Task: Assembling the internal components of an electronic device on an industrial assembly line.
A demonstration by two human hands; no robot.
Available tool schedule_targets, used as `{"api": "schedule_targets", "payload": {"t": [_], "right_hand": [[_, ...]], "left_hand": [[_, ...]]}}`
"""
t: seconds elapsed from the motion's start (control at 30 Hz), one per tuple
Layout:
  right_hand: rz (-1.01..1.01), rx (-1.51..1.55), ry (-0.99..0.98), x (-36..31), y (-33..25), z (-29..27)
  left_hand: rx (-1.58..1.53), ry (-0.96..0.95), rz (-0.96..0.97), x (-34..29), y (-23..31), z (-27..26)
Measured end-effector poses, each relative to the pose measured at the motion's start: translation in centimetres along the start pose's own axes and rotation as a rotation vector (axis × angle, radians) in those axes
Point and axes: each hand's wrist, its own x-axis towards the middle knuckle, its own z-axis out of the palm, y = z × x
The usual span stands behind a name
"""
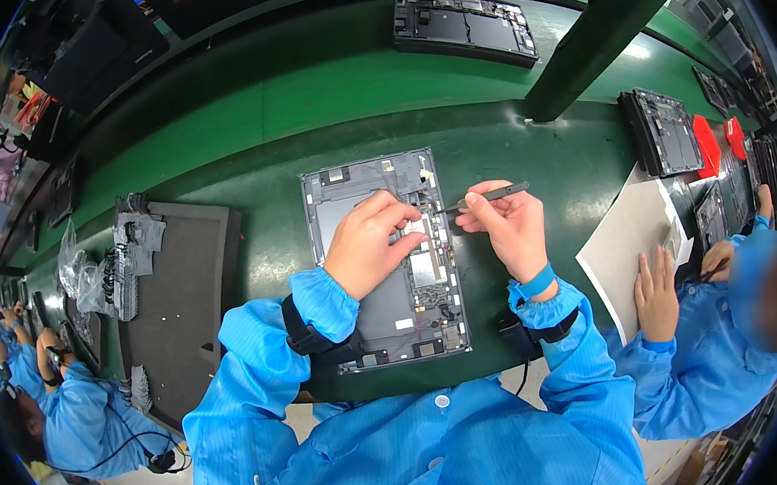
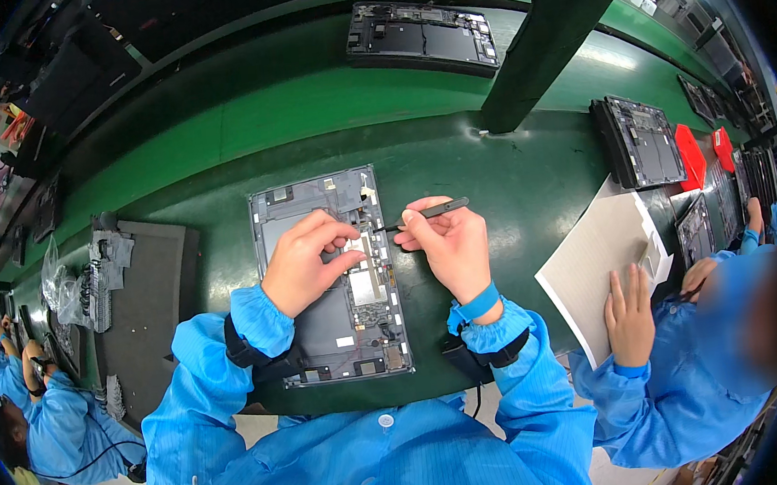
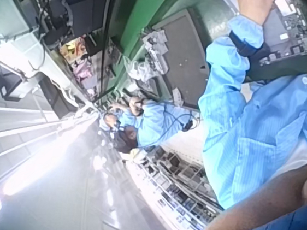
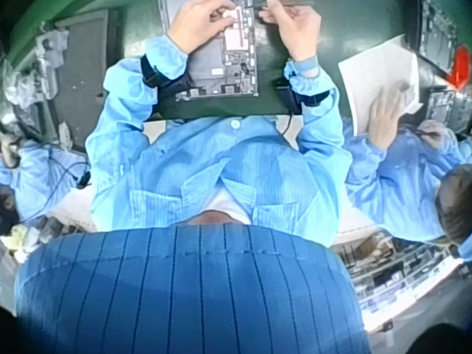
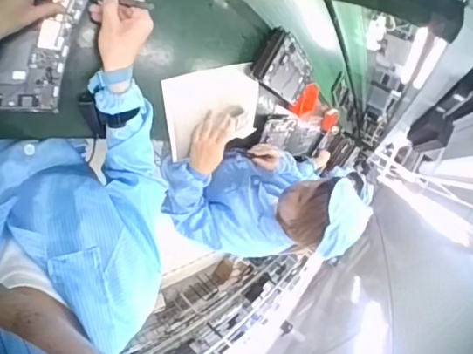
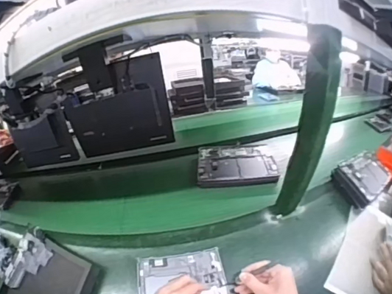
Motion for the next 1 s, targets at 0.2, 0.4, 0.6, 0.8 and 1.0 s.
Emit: {"api": "schedule_targets", "payload": {"t": [0.2,0.4,0.6,0.8,1.0], "right_hand": [[0.008,0.028,0.032,-0.2,0.1,0.2],[0.009,-0.008,0.033,-0.3,0.0,0.5],[-0.013,0.034,0.038,-0.5,0.2,0.5],[-0.07,-0.055,0.055,-0.5,0.3,0.9],[-0.058,0.043,0.048,-0.3,0.8,0.9]], "left_hand": [[-0.014,-0.005,-0.016,0.1,0.1,0.0],[-0.01,-0.002,-0.021,0.0,0.0,0.0],[-0.02,0.002,-0.013,0.0,0.0,0.1],[-0.012,0.012,-0.012,-0.1,-0.1,0.1],[0.009,0.015,0.0,0.1,0.3,0.0]]}}
